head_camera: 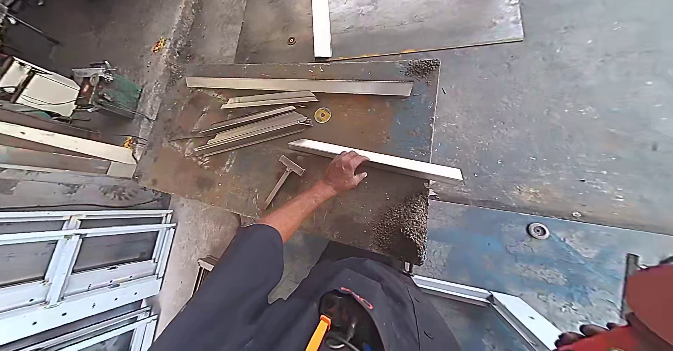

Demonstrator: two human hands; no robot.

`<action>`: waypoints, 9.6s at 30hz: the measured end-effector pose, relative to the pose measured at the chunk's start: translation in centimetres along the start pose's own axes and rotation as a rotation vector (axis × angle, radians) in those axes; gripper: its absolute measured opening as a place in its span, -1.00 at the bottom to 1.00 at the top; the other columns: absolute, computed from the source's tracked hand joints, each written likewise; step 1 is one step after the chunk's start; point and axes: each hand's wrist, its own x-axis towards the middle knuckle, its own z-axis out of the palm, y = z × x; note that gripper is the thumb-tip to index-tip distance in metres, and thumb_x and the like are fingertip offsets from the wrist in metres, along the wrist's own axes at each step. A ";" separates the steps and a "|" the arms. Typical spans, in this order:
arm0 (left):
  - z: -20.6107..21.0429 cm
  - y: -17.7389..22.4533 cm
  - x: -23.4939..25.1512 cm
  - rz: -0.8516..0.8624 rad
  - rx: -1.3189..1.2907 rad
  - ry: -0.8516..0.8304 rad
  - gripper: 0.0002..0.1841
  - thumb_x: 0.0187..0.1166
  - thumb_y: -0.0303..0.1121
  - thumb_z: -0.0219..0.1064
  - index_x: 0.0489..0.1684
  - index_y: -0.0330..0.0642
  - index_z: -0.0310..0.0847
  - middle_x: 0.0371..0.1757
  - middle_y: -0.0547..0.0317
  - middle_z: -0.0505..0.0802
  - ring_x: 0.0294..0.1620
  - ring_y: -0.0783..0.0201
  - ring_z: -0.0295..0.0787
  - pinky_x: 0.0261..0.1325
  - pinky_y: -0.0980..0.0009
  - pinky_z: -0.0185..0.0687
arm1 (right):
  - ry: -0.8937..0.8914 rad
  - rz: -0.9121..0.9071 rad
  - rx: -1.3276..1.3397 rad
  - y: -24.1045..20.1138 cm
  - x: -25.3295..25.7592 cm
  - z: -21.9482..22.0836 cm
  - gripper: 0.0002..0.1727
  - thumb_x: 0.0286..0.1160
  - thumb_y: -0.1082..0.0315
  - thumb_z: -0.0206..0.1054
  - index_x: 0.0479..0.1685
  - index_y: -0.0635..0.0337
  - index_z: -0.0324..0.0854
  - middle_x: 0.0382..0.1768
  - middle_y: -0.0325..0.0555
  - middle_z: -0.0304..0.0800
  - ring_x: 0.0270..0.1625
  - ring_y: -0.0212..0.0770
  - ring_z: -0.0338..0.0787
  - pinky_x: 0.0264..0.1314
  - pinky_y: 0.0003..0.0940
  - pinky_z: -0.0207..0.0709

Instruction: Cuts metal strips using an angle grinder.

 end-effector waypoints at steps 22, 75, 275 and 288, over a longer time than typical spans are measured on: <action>2.0 1.4 9.7 -0.136 0.267 -0.154 -0.15 0.68 0.45 -0.17 -0.15 -0.19 0.78 -0.10 -0.11 0.88 0.08 -0.10 0.83 0.15 -0.17 0.61 | -0.097 0.143 -0.648 1.7 11.3 -4.1 -0.15 -0.23 -0.17 0.69 0.17 0.15 0.64 -0.18 -0.20 0.90 -0.15 -0.27 0.91 -0.05 -0.23 0.84; 6.5 3.1 10.1 -0.280 0.359 0.058 -0.35 0.67 0.16 -0.10 -0.79 -0.15 0.38 -0.67 -0.09 0.67 -0.49 -0.15 0.76 -0.45 -0.14 0.42 | -0.616 0.193 -1.052 6.0 25.2 -2.3 -0.15 -0.17 -0.18 0.63 0.23 0.12 0.60 -0.13 -0.32 0.83 -0.08 -0.49 0.81 0.04 -0.35 0.71; 5.7 3.2 10.3 -0.311 0.269 -0.031 -0.37 0.63 0.18 -0.06 -0.68 -0.13 0.54 -0.57 -0.05 0.75 -0.35 -0.11 0.81 -0.28 -0.11 0.51 | -0.633 0.055 -1.234 5.5 29.4 3.4 -0.15 -0.20 -0.10 0.65 0.21 0.20 0.59 -0.11 -0.20 0.83 -0.04 -0.40 0.82 0.11 -0.26 0.72; 5.6 3.2 10.2 -0.304 0.261 -0.035 -0.37 0.62 0.20 -0.05 -0.68 -0.13 0.54 -0.55 -0.04 0.76 -0.33 -0.10 0.82 -0.23 -0.10 0.54 | -0.648 0.067 -1.245 4.8 29.6 4.4 -0.13 -0.18 -0.04 0.67 0.29 0.23 0.57 -0.02 -0.14 0.83 0.06 -0.36 0.80 0.21 -0.24 0.67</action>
